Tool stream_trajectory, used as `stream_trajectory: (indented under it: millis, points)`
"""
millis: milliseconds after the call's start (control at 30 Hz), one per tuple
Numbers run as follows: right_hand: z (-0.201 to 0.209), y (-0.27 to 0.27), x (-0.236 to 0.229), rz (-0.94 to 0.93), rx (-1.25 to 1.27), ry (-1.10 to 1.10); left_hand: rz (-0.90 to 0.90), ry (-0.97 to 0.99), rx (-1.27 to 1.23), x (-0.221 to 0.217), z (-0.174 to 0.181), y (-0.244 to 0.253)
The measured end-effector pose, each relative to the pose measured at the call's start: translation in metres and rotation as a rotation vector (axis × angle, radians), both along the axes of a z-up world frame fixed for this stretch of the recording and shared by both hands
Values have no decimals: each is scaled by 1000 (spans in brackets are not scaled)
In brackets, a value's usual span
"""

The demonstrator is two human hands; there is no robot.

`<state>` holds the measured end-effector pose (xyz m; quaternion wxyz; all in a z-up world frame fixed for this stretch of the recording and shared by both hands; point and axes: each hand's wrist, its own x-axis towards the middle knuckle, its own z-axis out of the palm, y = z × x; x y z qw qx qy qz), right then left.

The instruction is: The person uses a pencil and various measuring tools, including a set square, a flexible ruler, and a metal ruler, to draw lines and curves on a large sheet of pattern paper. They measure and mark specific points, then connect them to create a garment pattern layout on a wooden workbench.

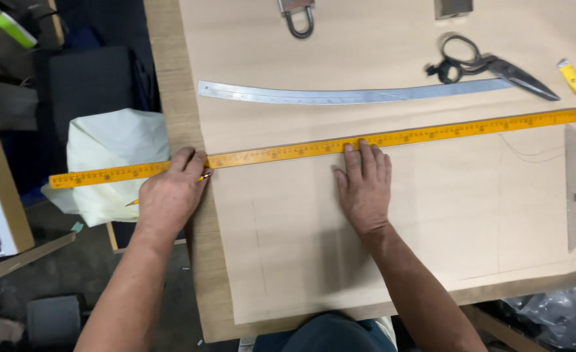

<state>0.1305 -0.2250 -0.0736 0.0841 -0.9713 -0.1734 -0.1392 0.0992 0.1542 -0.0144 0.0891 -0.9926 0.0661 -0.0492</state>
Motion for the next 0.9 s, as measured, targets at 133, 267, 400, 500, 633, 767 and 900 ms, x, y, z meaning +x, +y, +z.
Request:
stream_trajectory:
  millis: [133,267,400,500,633,767,900]
  points:
    - [-6,-3,-3,-34,-35,42,-14,-9,-27,0,-3,1]
    - [-9,-2,-4,-49,-52,48,2,-98,72,6,25,-12]
    - [-3,-1,-3,-69,-92,107,-21,-229,-233,27,62,-32]
    - [-2,1,-7,-98,-162,225,107,-57,-936,48,57,-83]
    - [6,5,-7,-118,-165,312,637,288,-1729,86,52,-179]
    - [3,5,-11,-118,-162,360,541,488,-1762,99,29,-226]
    - [4,4,-10,-113,-177,387,556,610,-1669,109,23,-248]
